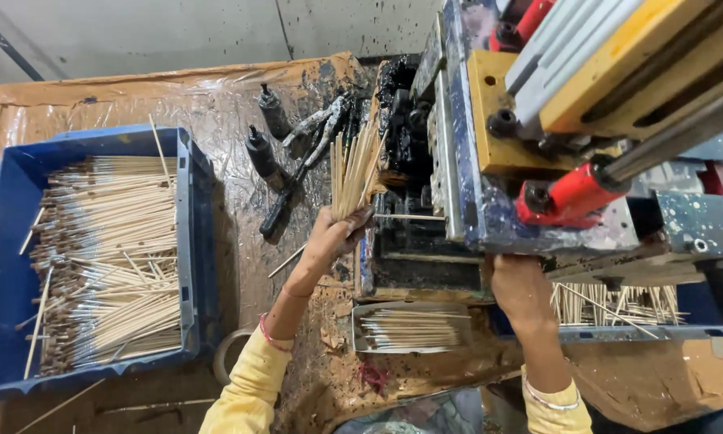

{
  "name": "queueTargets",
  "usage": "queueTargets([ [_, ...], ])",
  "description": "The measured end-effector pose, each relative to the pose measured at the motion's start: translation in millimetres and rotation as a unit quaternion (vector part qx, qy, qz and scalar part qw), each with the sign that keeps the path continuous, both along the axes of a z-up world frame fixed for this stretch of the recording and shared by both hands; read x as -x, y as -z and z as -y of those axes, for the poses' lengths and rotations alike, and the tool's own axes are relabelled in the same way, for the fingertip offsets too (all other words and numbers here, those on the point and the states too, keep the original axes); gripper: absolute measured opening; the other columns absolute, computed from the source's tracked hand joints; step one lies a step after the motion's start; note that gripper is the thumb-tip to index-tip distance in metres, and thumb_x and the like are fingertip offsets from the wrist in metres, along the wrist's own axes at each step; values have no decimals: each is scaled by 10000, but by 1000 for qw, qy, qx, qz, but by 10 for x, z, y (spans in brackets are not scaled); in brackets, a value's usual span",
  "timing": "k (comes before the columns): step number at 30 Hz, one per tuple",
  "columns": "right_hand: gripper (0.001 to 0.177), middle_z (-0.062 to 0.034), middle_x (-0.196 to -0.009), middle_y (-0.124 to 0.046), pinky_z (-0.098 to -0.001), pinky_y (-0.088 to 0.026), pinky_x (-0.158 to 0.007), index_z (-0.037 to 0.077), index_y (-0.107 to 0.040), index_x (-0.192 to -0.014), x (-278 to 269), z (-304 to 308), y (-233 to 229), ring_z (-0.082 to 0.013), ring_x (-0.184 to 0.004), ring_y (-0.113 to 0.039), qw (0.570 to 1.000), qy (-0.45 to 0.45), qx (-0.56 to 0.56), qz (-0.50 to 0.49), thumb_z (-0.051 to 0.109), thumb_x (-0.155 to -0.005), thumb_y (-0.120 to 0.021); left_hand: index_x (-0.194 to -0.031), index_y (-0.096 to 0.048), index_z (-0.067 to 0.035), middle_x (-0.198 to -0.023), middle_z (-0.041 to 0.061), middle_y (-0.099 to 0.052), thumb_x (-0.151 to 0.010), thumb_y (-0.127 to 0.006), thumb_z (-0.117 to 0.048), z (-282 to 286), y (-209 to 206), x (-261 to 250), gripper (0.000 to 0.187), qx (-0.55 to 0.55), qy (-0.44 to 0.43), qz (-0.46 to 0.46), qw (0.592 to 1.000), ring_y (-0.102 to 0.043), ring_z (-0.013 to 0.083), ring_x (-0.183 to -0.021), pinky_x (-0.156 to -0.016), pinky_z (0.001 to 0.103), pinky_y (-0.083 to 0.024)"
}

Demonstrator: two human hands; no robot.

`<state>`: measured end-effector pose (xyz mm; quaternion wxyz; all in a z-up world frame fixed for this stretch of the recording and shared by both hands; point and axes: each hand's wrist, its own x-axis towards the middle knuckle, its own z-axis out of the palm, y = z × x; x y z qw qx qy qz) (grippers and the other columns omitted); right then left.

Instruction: Manually feeding sticks into an industrial machine for processing and organizing them in bins.

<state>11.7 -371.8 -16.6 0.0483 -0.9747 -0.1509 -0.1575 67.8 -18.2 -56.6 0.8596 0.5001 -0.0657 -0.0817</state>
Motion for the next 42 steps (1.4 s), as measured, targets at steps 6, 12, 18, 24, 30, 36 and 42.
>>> queueTargets([
  [6, 353, -236, -1238, -682, -499, -507, -965, -11, -676, -1175, 23, -120, -322, -427, -1100, -652, 988, -70, 55, 124, 95, -845, -614, -1045, -705, 7, -690, -4, -549, -968, -557, -86, 0, 192, 200, 191, -126, -91, 65, 986, -457, 71, -499, -401, 250, -353],
  [12, 42, -47, -809, -679, -379, -436, -675, 132, -753, -1008, 632, 862, 738, -187, -613, -566, 957, 130, 29, 256, 115, -1012, -715, -1153, -695, -40, -908, 10, -670, -1051, -599, -94, -252, 1596, 881, 150, -350, -218, 165, 896, -614, 100, -775, -631, 257, -488],
  [18, 29, -63, -912, -726, -366, -504, -712, 58, -726, -960, 734, 333, 196, -210, -727, -662, 938, 184, -253, 154, 34, -943, -726, -1204, -748, -50, -805, 38, -658, -1010, -660, -114, -137, 56, 660, 222, -300, -137, 180, 927, -594, 100, -681, -605, 284, -498],
  [24, 282, -46, -985, -792, -361, -599, -934, 144, -757, -1065, 666, -214, -384, -195, -924, -756, 858, -111, -501, -21, 37, -814, -826, -1119, -734, -20, -850, 58, -731, -988, -720, -97, -200, -217, 759, 152, -229, 68, 311, 920, -646, 99, -703, -621, 282, -543],
  [30, 286, -153, -1026, -764, -460, -594, -830, 172, -724, -1187, 17, -189, -235, -376, -1034, -713, 991, 35, -120, -39, 92, -914, -700, -887, -680, -47, -608, -23, -560, -1008, -609, -148, -60, -265, 292, 173, -136, 13, 43, 990, -446, 42, -446, -390, 239, -347],
  [36, 297, -192, -1215, -699, -494, -566, -925, 85, -672, -1210, 34, 194, 370, -405, -1104, -662, 997, 45, 43, -43, 84, -946, -536, -935, -689, -39, -654, -31, -554, -956, -601, -118, 44, -36, 47, 120, -27, -13, 6, 1000, -460, 48, -477, -412, 223, -344],
  [42, 199, -206, -1075, -680, -488, -512, -896, 34, -643, -1073, 205, -62, -237, -401, -986, -649, 989, -51, 12, 142, 125, -897, -625, -1017, -706, -13, -734, 43, -625, -1046, -555, -201, 23, 512, 372, 243, -188, -139, 29, 972, -516, 92, -536, -446, 292, -415],
])
